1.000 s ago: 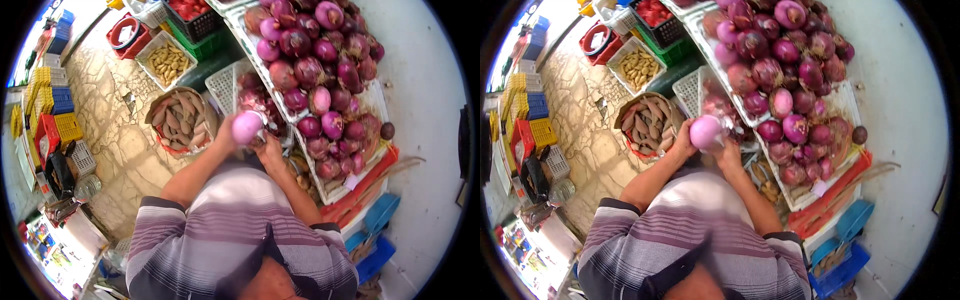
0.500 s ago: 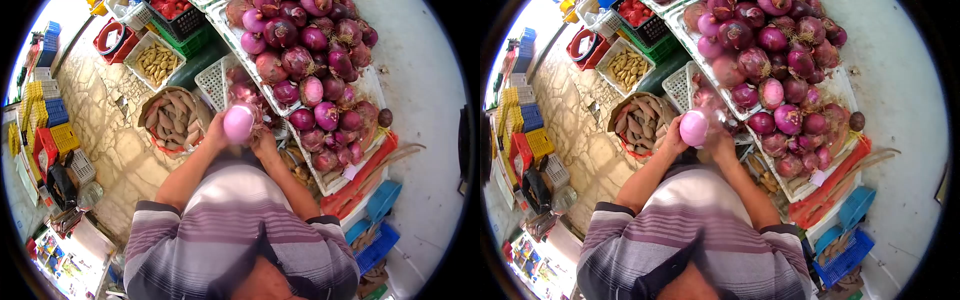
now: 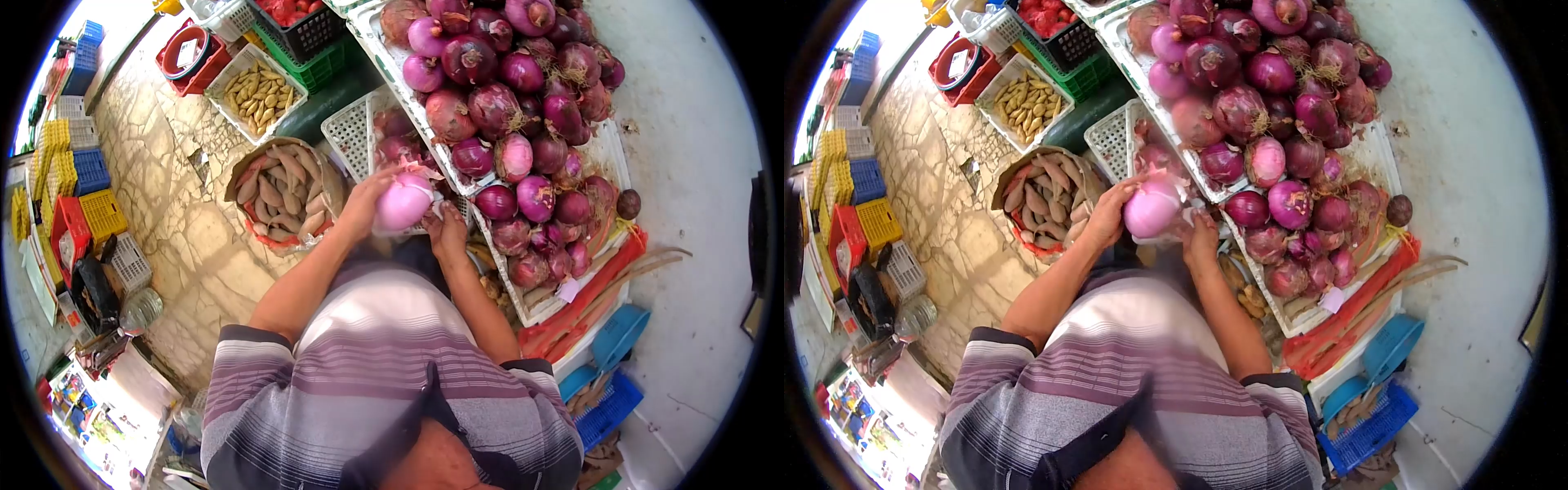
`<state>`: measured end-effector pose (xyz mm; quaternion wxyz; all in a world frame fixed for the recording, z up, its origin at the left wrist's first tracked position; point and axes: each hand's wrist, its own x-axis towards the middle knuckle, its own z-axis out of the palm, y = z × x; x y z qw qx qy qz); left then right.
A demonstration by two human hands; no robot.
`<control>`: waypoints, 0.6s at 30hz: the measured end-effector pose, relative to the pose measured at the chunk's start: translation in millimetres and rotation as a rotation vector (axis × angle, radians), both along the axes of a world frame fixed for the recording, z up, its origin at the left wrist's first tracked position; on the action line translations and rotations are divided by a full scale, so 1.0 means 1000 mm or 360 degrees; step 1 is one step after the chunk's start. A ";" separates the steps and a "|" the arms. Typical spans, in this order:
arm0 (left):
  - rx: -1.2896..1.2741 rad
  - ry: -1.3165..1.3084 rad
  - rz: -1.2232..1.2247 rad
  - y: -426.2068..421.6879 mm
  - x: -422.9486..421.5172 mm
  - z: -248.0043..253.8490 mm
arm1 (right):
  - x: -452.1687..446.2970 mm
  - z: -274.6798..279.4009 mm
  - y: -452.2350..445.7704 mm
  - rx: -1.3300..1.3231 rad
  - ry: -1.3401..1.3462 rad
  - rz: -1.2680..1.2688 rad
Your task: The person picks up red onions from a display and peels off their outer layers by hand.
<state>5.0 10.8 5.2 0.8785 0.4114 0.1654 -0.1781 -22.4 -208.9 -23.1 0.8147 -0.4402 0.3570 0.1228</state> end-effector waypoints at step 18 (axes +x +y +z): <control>0.0682 -0.0349 -0.0037 -0.011 -0.005 0.019 | 0.015 0.068 0.037 0.0247 -0.0385 0.0422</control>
